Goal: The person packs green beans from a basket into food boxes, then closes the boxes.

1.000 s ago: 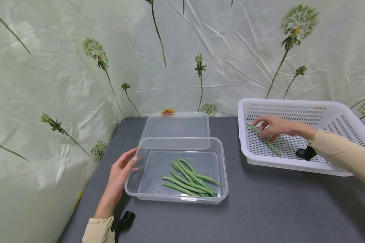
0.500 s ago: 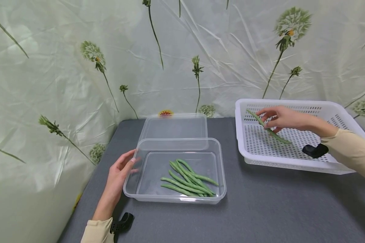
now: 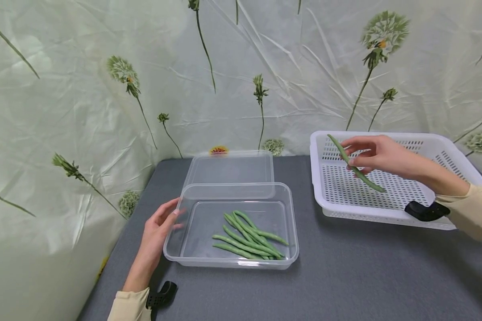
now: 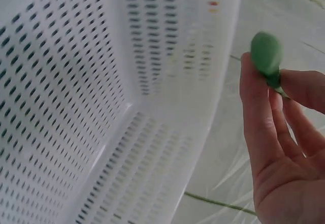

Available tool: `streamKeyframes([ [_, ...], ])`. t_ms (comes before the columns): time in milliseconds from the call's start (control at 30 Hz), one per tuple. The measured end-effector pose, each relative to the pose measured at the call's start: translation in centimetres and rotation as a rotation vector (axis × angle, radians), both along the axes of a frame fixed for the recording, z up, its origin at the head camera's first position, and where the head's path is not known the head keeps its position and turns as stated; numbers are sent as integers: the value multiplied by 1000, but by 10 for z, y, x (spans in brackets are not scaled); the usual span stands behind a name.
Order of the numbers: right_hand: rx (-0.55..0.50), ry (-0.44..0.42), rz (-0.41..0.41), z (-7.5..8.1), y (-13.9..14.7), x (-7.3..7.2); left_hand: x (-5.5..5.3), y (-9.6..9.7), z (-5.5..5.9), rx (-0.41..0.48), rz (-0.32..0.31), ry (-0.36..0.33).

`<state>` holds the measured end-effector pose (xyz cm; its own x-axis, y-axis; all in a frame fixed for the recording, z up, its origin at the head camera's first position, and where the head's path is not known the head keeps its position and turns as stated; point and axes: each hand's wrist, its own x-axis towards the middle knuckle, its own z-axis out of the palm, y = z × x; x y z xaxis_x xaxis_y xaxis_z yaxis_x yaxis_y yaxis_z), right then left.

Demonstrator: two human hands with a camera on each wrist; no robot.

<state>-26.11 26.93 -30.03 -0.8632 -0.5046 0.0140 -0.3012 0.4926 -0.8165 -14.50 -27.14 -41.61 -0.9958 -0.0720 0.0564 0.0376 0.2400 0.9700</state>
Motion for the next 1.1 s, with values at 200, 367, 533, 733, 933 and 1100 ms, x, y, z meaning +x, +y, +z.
streamKeyframes([
  [200,-62,21,-55,2,-8,18,0,0,0,-7,0,-6],
  [367,-151,62,-73,2,-23,29,0,-1,0,-9,1,-8],
  [533,-259,78,-82,0,-45,37,-1,-1,-1,-10,-1,-11],
  [733,-354,98,-53,-3,-73,43,-1,0,-1,-7,1,-11],
  [933,-396,151,-20,-5,-100,51,0,2,-1,1,-1,-6],
  [1100,-380,218,-21,-15,-124,55,-1,1,-1,20,1,-3],
])
